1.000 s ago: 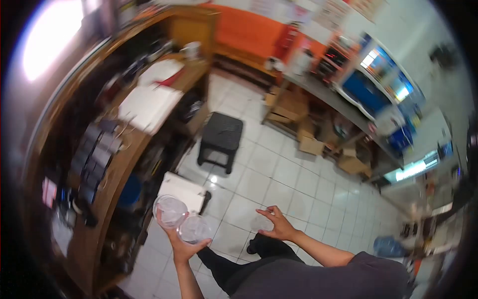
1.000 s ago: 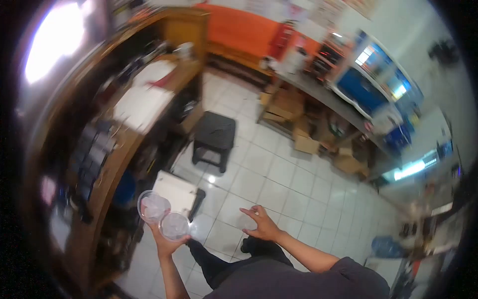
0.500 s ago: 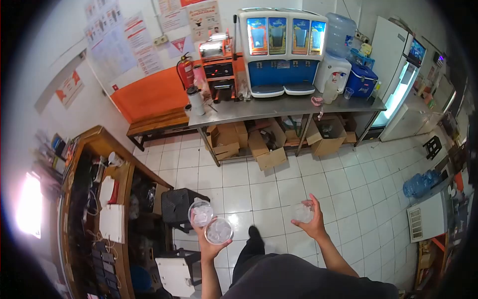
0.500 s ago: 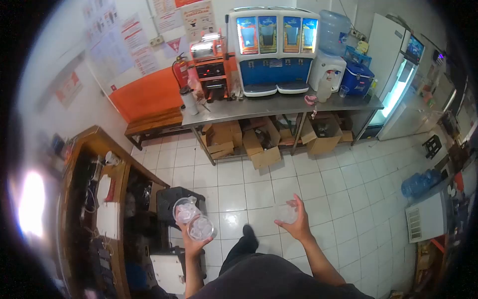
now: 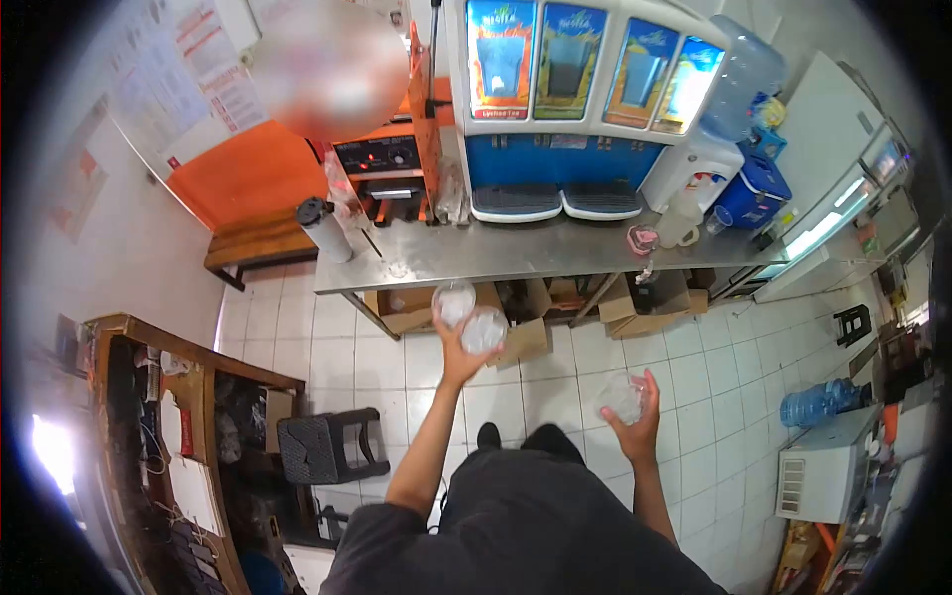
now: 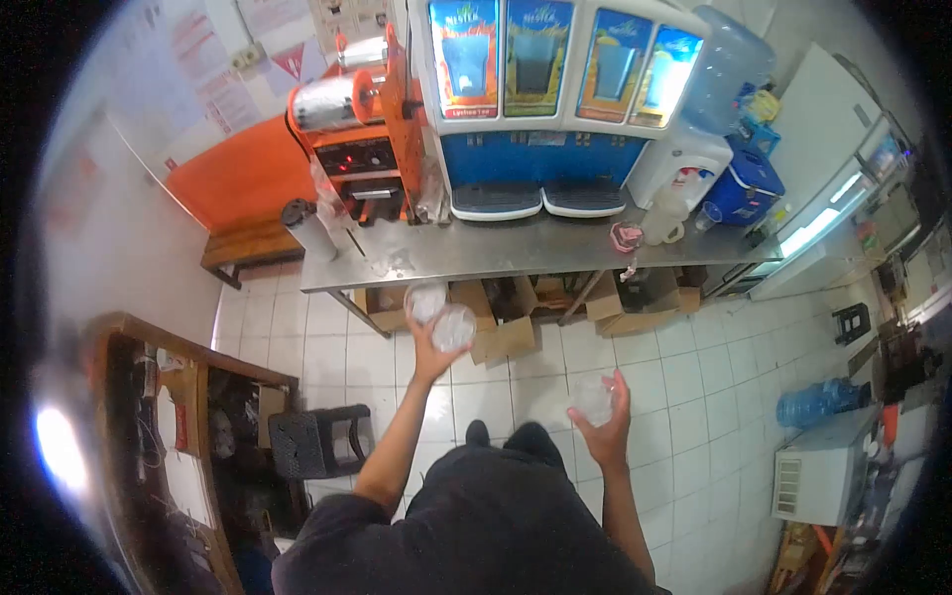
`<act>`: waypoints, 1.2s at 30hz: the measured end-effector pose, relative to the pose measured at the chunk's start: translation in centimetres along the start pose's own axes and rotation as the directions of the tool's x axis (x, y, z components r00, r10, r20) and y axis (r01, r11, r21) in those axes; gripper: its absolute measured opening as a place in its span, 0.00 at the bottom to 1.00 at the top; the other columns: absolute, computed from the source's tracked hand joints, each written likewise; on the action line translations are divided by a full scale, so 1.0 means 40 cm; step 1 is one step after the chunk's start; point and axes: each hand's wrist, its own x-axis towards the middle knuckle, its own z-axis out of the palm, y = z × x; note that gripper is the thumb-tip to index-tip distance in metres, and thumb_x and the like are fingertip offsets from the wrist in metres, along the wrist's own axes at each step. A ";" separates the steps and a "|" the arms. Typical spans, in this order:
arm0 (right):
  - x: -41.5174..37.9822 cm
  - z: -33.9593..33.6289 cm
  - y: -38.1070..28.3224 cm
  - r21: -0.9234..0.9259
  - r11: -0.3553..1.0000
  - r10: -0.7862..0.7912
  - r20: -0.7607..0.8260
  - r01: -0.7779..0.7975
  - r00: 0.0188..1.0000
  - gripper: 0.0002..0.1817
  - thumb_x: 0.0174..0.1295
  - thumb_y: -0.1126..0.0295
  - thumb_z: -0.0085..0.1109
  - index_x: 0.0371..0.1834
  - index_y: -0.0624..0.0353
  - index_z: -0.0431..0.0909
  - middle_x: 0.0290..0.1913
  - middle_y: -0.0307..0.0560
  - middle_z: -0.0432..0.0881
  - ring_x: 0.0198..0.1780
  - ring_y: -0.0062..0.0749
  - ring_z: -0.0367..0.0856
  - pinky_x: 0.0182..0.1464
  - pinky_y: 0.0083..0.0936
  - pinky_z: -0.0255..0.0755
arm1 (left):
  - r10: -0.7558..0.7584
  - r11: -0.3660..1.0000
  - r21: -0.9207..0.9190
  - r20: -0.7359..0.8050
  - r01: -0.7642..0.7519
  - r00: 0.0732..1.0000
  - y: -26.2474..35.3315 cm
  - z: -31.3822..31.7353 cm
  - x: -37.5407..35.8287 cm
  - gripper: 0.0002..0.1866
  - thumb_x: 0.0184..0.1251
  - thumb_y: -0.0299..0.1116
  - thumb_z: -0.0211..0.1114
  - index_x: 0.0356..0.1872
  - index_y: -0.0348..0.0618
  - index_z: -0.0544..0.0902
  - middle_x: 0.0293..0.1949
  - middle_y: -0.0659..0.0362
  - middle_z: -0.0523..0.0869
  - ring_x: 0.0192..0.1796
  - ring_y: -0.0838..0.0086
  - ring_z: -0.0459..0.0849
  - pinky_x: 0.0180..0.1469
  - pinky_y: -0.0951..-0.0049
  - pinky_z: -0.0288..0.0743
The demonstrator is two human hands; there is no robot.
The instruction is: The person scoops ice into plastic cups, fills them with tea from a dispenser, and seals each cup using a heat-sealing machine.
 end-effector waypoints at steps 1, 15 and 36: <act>0.055 -0.004 0.019 -0.026 0.999 -0.030 -0.036 0.029 0.999 0.57 0.45 0.75 0.81 0.79 0.57 0.54 0.64 0.53 0.72 0.64 0.41 0.73 0.69 0.38 0.65 | -0.011 0.999 0.039 0.001 0.010 1.000 -0.040 0.050 0.058 0.43 0.34 0.53 0.88 0.59 0.53 0.83 0.77 0.39 0.46 0.79 0.38 0.49 0.77 0.44 0.53; 0.865 0.015 0.115 -0.020 0.999 -0.042 0.323 0.051 0.945 0.49 0.48 0.73 0.80 0.75 0.61 0.60 0.64 0.54 0.72 0.66 0.44 0.72 0.69 0.40 0.65 | -0.273 0.959 0.056 -0.055 0.276 0.960 -0.295 0.390 0.415 0.45 0.36 0.50 0.89 0.59 0.43 0.82 0.80 0.36 0.38 0.81 0.43 0.44 0.79 0.50 0.50; 0.986 0.206 0.035 0.074 0.997 -0.040 0.361 0.014 0.932 0.51 0.48 0.70 0.82 0.76 0.61 0.60 0.66 0.54 0.72 0.69 0.44 0.70 0.72 0.40 0.63 | -0.417 0.909 0.042 0.030 0.415 0.908 -0.155 0.313 0.278 0.44 0.36 0.46 0.89 0.58 0.40 0.81 0.68 0.47 0.68 0.72 0.57 0.67 0.73 0.54 0.63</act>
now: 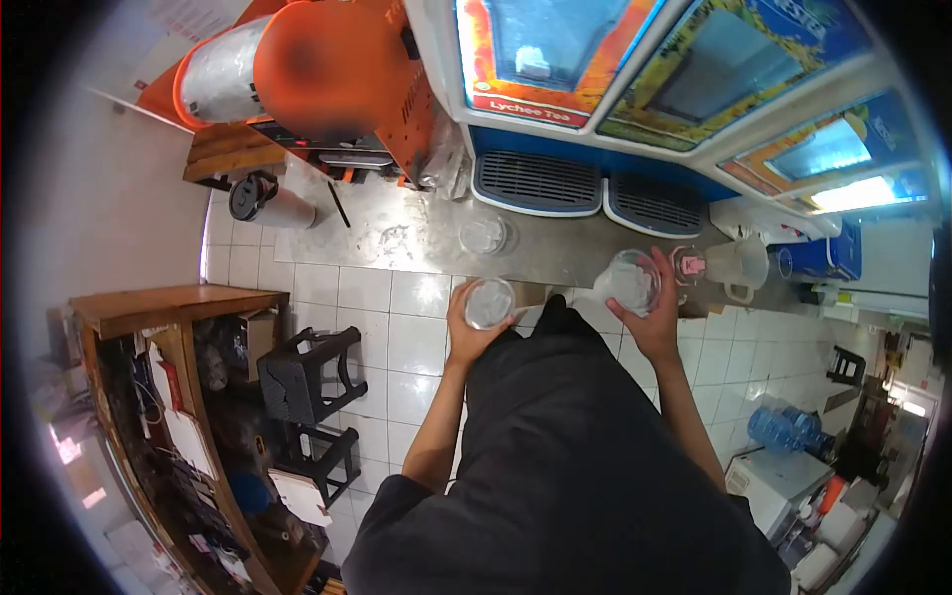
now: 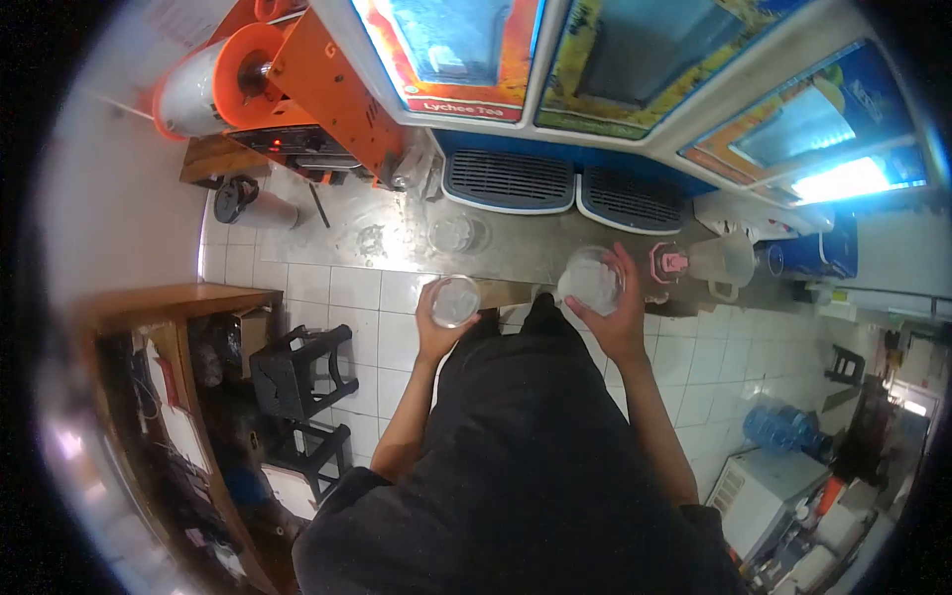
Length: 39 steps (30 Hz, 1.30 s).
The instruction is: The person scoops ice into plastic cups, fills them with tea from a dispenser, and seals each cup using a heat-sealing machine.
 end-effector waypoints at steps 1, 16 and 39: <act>0.001 0.013 -0.003 0.079 0.995 -0.052 -0.057 0.056 0.997 0.52 0.48 0.70 0.82 0.76 0.62 0.59 0.66 0.53 0.71 0.68 0.43 0.71 0.72 0.39 0.63 | -0.047 0.983 -0.176 0.027 0.051 0.999 0.026 -0.028 -0.018 0.43 0.37 0.45 0.89 0.57 0.38 0.80 0.62 0.49 0.74 0.67 0.59 0.73 0.70 0.57 0.67; 0.376 0.173 -0.008 0.007 0.955 -0.269 -0.397 0.296 0.878 0.39 0.51 0.66 0.82 0.64 0.67 0.70 0.62 0.56 0.77 0.62 0.39 0.77 0.65 0.33 0.69 | 0.295 0.952 -0.008 -0.244 -0.306 0.924 0.320 0.049 0.526 0.44 0.46 0.43 0.86 0.58 0.27 0.72 0.52 0.40 0.85 0.55 0.51 0.84 0.63 0.59 0.73; 0.442 0.182 -0.066 -0.131 0.940 -0.340 -0.379 0.314 0.861 0.32 0.51 0.57 0.81 0.51 0.72 0.80 0.53 0.65 0.83 0.57 0.56 0.80 0.61 0.40 0.71 | 0.391 0.866 -0.191 -0.314 -0.461 0.865 0.281 0.095 0.618 0.40 0.45 0.36 0.86 0.58 0.29 0.73 0.52 0.45 0.84 0.54 0.60 0.83 0.61 0.62 0.74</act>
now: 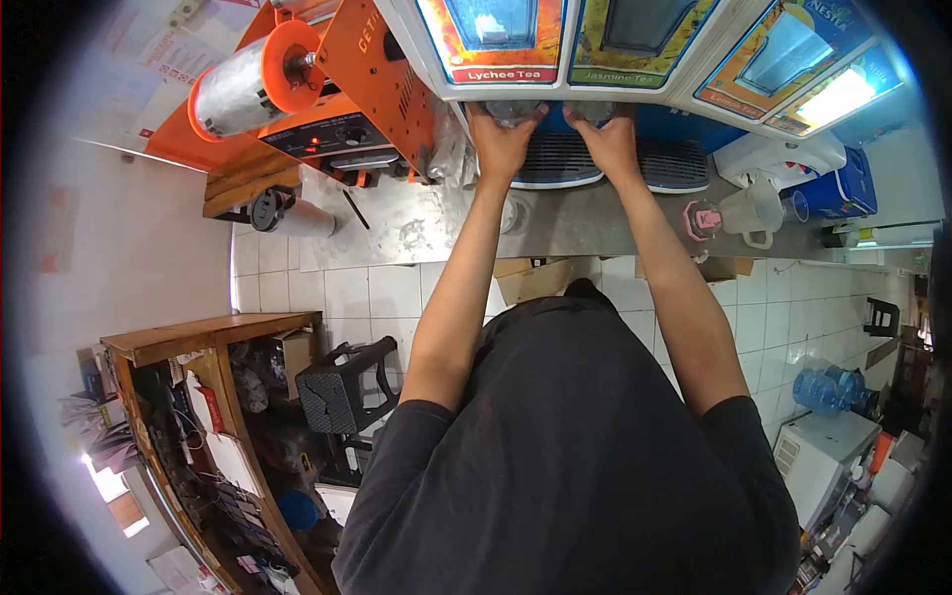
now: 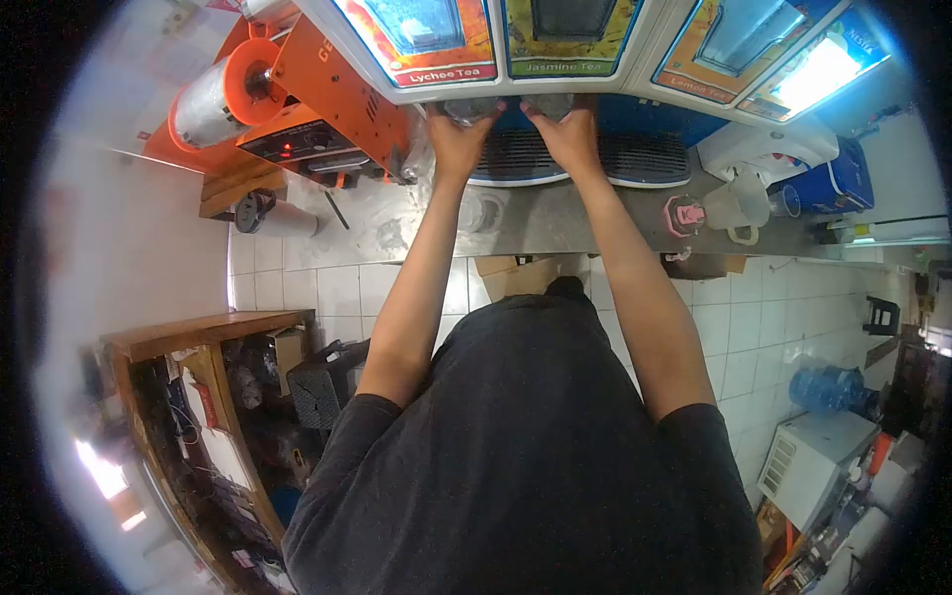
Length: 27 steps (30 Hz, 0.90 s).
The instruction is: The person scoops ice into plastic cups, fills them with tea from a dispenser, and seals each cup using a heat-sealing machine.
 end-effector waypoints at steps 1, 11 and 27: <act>0.000 -0.006 -0.009 0.035 0.991 0.125 0.089 -0.128 0.988 0.32 0.51 0.57 0.81 0.51 0.72 0.80 0.53 0.64 0.83 0.57 0.55 0.81 0.60 0.39 0.71 | -0.007 1.000 -0.003 -0.003 0.007 1.000 0.002 -0.001 0.001 0.40 0.45 0.36 0.86 0.58 0.29 0.73 0.52 0.45 0.84 0.54 0.60 0.83 0.61 0.62 0.74; 0.007 0.008 0.016 0.145 0.989 0.011 -0.037 -0.005 0.999 0.37 0.48 0.59 0.83 0.56 0.69 0.76 0.56 0.60 0.82 0.58 0.48 0.81 0.61 0.36 0.71 | -0.009 1.000 -0.007 0.025 0.009 1.000 -0.002 -0.004 0.016 0.36 0.46 0.34 0.86 0.55 0.30 0.76 0.51 0.48 0.85 0.53 0.63 0.84 0.60 0.64 0.75; 0.020 -0.009 0.023 0.183 0.977 0.091 0.086 -0.106 0.992 0.35 0.50 0.59 0.81 0.56 0.68 0.76 0.54 0.53 0.84 0.55 0.39 0.82 0.60 0.32 0.72 | -0.042 0.992 -0.113 0.061 0.048 0.997 0.018 -0.007 0.019 0.38 0.47 0.35 0.86 0.57 0.31 0.74 0.52 0.48 0.85 0.54 0.64 0.83 0.61 0.65 0.75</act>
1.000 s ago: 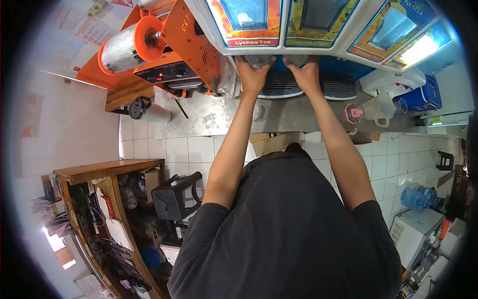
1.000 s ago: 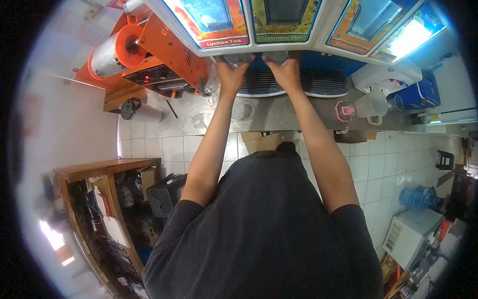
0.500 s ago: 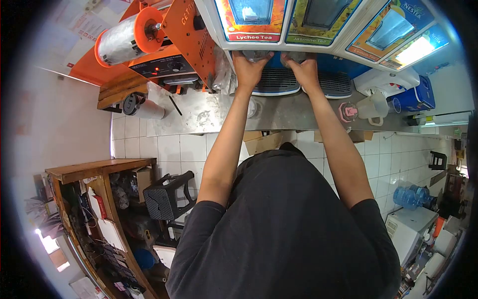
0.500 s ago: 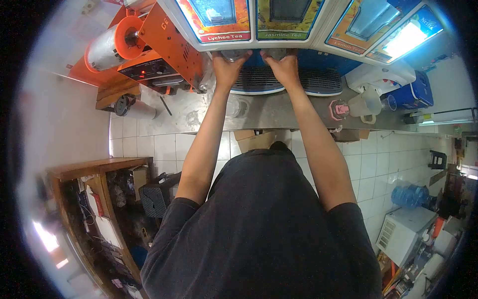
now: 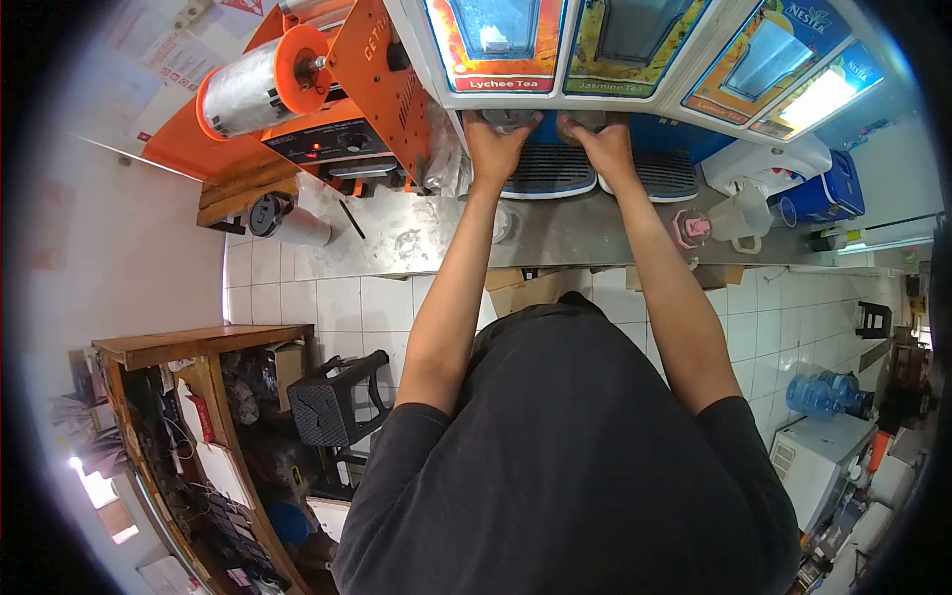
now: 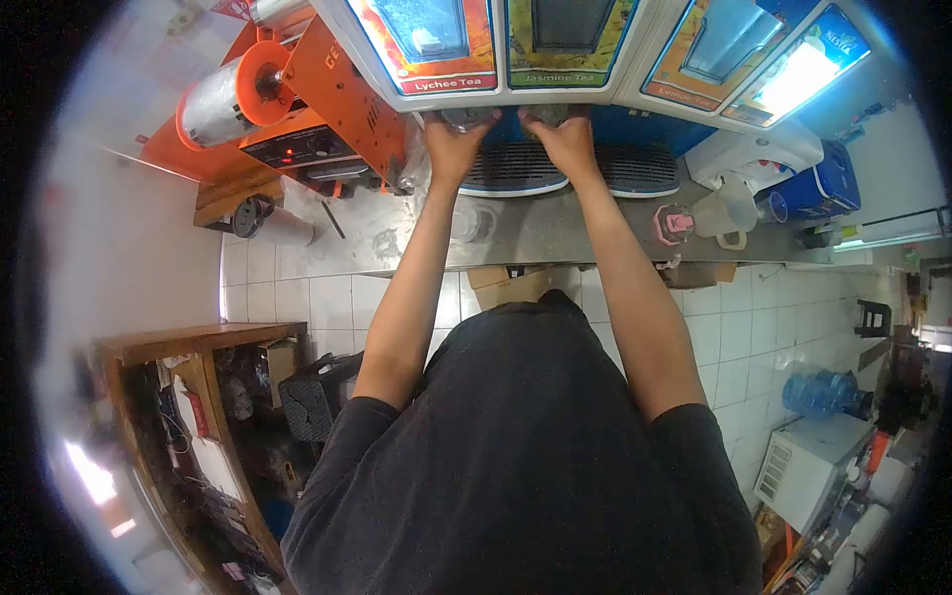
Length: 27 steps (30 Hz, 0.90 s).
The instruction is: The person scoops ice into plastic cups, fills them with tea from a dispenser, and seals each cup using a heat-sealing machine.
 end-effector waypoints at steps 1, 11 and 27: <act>0.001 -0.004 0.006 -0.018 0.999 0.033 0.032 -0.032 0.999 0.36 0.50 0.59 0.81 0.57 0.68 0.75 0.55 0.54 0.84 0.56 0.39 0.82 0.60 0.32 0.72 | 0.034 0.999 0.010 -0.013 -0.034 0.999 -0.005 0.001 0.000 0.38 0.47 0.35 0.86 0.57 0.30 0.74 0.51 0.48 0.85 0.54 0.64 0.83 0.61 0.65 0.75; 0.011 -0.010 0.043 -0.048 0.996 0.080 0.078 -0.077 0.994 0.42 0.51 0.54 0.81 0.62 0.69 0.72 0.58 0.58 0.82 0.59 0.44 0.81 0.63 0.33 0.71 | 0.003 0.992 0.124 -0.004 -0.003 1.000 0.004 -0.006 0.001 0.38 0.47 0.36 0.86 0.57 0.30 0.74 0.51 0.49 0.86 0.53 0.64 0.84 0.59 0.65 0.77; 0.005 -0.016 0.000 0.025 0.999 0.041 0.099 -0.043 0.994 0.34 0.51 0.54 0.81 0.53 0.69 0.80 0.54 0.54 0.85 0.55 0.37 0.83 0.59 0.31 0.74 | -0.106 0.994 -0.001 0.098 0.107 0.990 0.011 -0.039 0.024 0.30 0.41 0.33 0.88 0.46 0.31 0.84 0.45 0.52 0.89 0.46 0.67 0.87 0.54 0.67 0.79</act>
